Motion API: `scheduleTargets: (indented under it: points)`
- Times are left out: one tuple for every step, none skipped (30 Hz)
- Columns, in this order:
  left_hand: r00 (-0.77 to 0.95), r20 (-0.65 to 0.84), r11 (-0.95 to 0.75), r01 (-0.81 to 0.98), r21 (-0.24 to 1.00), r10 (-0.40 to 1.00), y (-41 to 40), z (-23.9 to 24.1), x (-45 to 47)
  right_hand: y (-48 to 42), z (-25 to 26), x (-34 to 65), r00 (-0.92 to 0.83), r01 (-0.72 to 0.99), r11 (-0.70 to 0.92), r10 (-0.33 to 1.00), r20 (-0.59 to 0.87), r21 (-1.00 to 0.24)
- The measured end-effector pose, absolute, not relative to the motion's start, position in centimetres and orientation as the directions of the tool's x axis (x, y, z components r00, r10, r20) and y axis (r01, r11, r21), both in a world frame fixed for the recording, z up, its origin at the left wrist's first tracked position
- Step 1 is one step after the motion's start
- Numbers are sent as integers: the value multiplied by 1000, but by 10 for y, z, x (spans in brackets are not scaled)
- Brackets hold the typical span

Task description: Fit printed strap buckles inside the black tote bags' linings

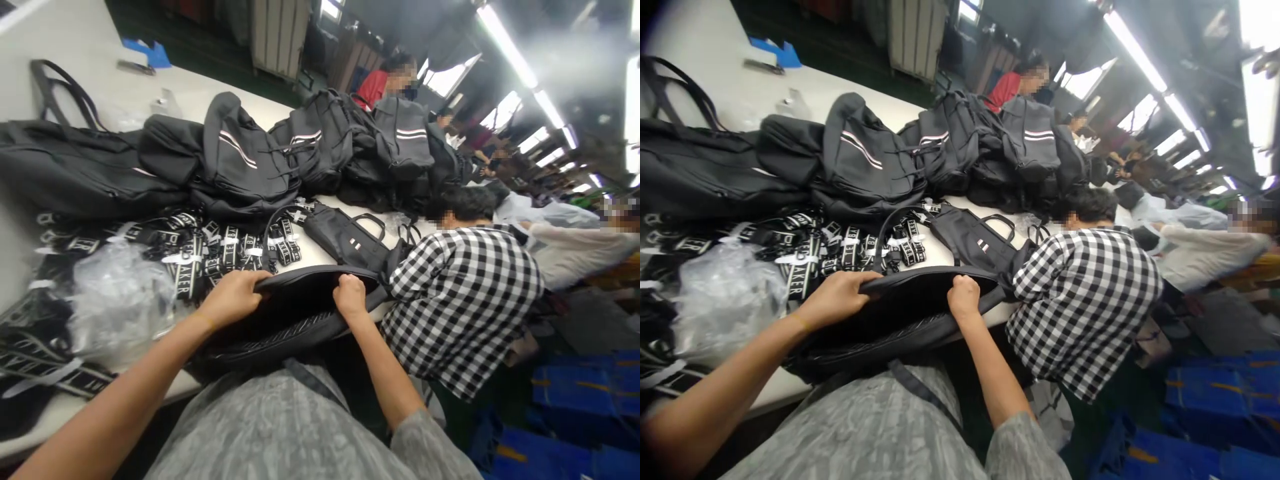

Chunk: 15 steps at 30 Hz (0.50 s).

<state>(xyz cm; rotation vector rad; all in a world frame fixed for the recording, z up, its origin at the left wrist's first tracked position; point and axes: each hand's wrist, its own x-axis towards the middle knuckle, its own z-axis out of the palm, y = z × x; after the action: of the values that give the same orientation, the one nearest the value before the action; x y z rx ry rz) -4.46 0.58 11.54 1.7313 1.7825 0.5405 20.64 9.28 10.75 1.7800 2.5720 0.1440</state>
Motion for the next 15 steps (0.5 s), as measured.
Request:
scheduleTargets:
  points:
    - [19, -135, 74, 757, 650, 991, 7, 115, -45, 86, 105, 203, -399, 917, 396, 911, 102, 52]
    - [19, -136, 74, 761, 644, 990, 7, 114, -45, 77, 103, 198, -473, 879, 477, 868, 149, 14]
    - [23, -137, 71, 768, 636, 990, 8, 114, -45, 67, 99, 192, -566, 816, 578, 805, 176, -23]
    - [27, -140, 67, 781, 621, 990, 9, 114, -45, 58, 95, 186, -658, 737, 674, 732, 175, -50]
    - [30, -143, 63, 796, 602, 989, 9, 114, -44, 50, 90, 180, -730, 665, 744, 666, 155, -69]
    - [30, -147, 61, 814, 578, 989, 10, 114, -44, 44, 85, 174, -774, 617, 783, 622, 122, -78]
    - [30, -153, 60, 832, 552, 988, 11, 115, -43, 40, 81, 170, -791, 601, 796, 605, 86, -74]
    - [32, -161, 59, 845, 531, 986, 12, 115, -43, 39, 77, 166, -783, 617, 785, 619, 54, -58]
    - [36, -170, 58, 853, 518, 985, 12, 115, -42, 39, 75, 164, -761, 648, 761, 649, 23, -40]
    - [37, -175, 58, 860, 507, 984, 12, 115, -41, 40, 75, 162, -738, 675, 737, 675, -9, -27]
    - [27, -177, 65, 868, 492, 984, 12, 115, -40, 42, 76, 162, -726, 687, 726, 686, -47, -23]
    - [3, -177, 81, 880, 467, 984, 12, 114, -39, 45, 78, 162, -731, 681, 732, 677, -87, -23]
    - [-34, -173, 107, 896, 431, 984, 11, 113, -38, 47, 82, 162, -751, 656, 754, 648, -126, -28]
    - [-80, -161, 139, 910, 390, 984, 9, 111, -36, 49, 86, 162, -781, 615, 787, 604, -158, -34]
    - [-128, -140, 170, 919, 355, 982, 8, 110, -35, 51, 89, 162, -810, 573, 819, 558, -182, -39]
